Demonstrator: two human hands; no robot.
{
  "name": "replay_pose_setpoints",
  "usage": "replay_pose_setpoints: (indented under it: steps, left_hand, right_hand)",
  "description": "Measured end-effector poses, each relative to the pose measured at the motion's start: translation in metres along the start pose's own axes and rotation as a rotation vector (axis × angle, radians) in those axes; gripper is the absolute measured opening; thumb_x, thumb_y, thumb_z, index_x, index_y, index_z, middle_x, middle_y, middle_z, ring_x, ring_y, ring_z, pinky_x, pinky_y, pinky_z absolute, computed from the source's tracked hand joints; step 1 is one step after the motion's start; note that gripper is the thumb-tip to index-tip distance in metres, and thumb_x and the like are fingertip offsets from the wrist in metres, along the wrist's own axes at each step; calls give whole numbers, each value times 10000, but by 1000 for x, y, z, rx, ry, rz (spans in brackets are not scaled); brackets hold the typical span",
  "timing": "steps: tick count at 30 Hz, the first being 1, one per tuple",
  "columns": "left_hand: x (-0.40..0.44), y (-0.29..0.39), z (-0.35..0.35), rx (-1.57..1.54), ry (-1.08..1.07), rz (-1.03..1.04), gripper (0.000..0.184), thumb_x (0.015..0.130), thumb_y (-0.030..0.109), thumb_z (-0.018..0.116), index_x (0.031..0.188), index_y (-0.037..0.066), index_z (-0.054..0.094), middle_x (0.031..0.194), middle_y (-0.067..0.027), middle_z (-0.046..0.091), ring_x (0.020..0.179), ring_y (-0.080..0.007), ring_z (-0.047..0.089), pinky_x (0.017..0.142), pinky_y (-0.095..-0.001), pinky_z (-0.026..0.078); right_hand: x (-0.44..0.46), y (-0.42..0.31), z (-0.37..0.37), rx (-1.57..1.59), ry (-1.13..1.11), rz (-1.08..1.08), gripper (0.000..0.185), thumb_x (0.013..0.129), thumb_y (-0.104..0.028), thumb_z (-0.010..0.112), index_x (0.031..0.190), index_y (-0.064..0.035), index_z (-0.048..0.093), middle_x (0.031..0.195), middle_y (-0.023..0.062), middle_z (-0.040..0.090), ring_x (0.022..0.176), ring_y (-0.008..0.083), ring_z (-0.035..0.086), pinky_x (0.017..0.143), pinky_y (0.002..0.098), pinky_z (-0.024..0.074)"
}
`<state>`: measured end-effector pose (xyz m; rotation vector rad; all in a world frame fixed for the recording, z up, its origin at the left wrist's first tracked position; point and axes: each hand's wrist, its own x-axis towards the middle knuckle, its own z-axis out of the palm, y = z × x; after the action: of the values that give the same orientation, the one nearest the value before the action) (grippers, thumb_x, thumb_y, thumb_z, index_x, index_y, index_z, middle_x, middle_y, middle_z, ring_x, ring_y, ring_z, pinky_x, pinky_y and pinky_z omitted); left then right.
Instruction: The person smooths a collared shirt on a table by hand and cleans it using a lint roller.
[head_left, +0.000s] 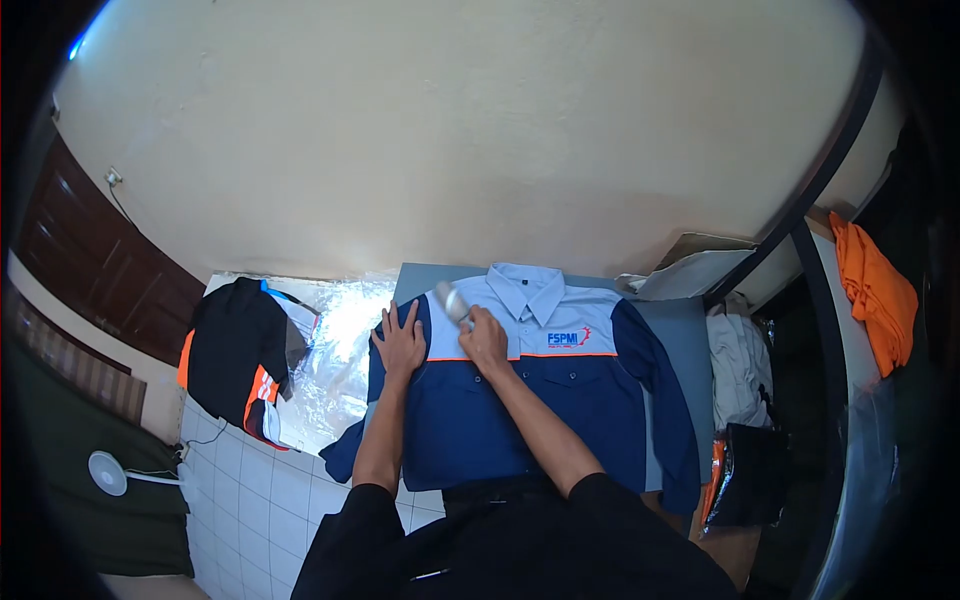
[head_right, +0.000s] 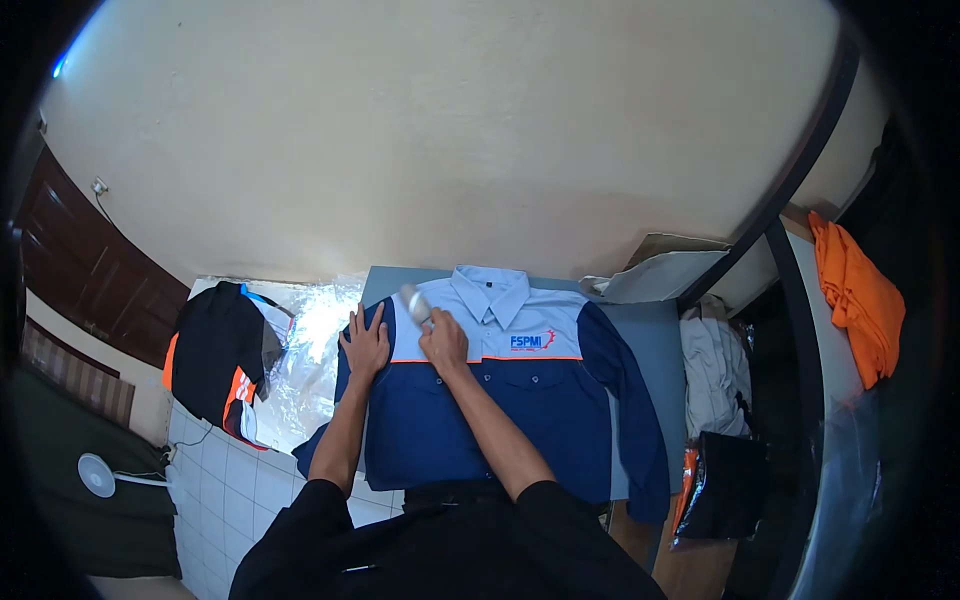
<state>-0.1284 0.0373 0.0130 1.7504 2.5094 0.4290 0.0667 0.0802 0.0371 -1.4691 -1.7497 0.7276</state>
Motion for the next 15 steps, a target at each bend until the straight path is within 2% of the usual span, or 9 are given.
replay_pose_setpoints:
  steps: [2, 3, 6, 9, 15]
  left_hand:
    - [-2, 1, -2, -4, 10, 1, 554, 1125, 419, 436, 1679, 394, 445, 1806, -133, 273, 1667, -387, 232, 1267, -761, 160]
    - [-2, 1, -1, 1, 14, 0, 555, 1124, 419, 437, 1678, 394, 446, 1806, -134, 273, 1667, -388, 232, 1267, -761, 159]
    - [1, 0, -1, 1, 22, 9, 557, 1121, 417, 442, 1678, 393, 448, 1807, -135, 271, 1667, -388, 234, 1268, -760, 159]
    - [1, 2, -1, -12, 7, 8, 561, 1119, 414, 444, 1679, 391, 446, 1809, -134, 266, 1668, -386, 233, 1270, -758, 160]
    - [0, 0, 0, -5, 17, 9, 562, 1117, 411, 446, 1679, 387, 445, 1807, -142, 266, 1659, -399, 246, 1267, -757, 168]
  right_hand:
    - [14, 7, 1, 1, 166, 102, 215, 896, -145, 780, 1005, -19, 644, 995, 222, 723, 947, 474, 709, 820, 569, 544]
    - [19, 8, -5, 34, 155, 172, 224, 897, -147, 783, 987, -9, 630, 953, 227, 717, 917, 467, 706, 792, 549, 536]
    - [7, 13, -29, 106, 91, 44, 250, 899, -171, 798, 964, -6, 622, 928, 221, 712, 901, 451, 705, 773, 529, 530]
    - [-47, 22, -68, 42, -90, -108, 259, 894, -185, 823, 933, -9, 638, 907, 195, 692, 890, 429, 708, 771, 508, 534]
    - [-116, 67, -143, -62, -1, -37, 220, 871, -134, 826, 958, -34, 649, 966, 177, 689, 921, 449, 698, 778, 517, 550]
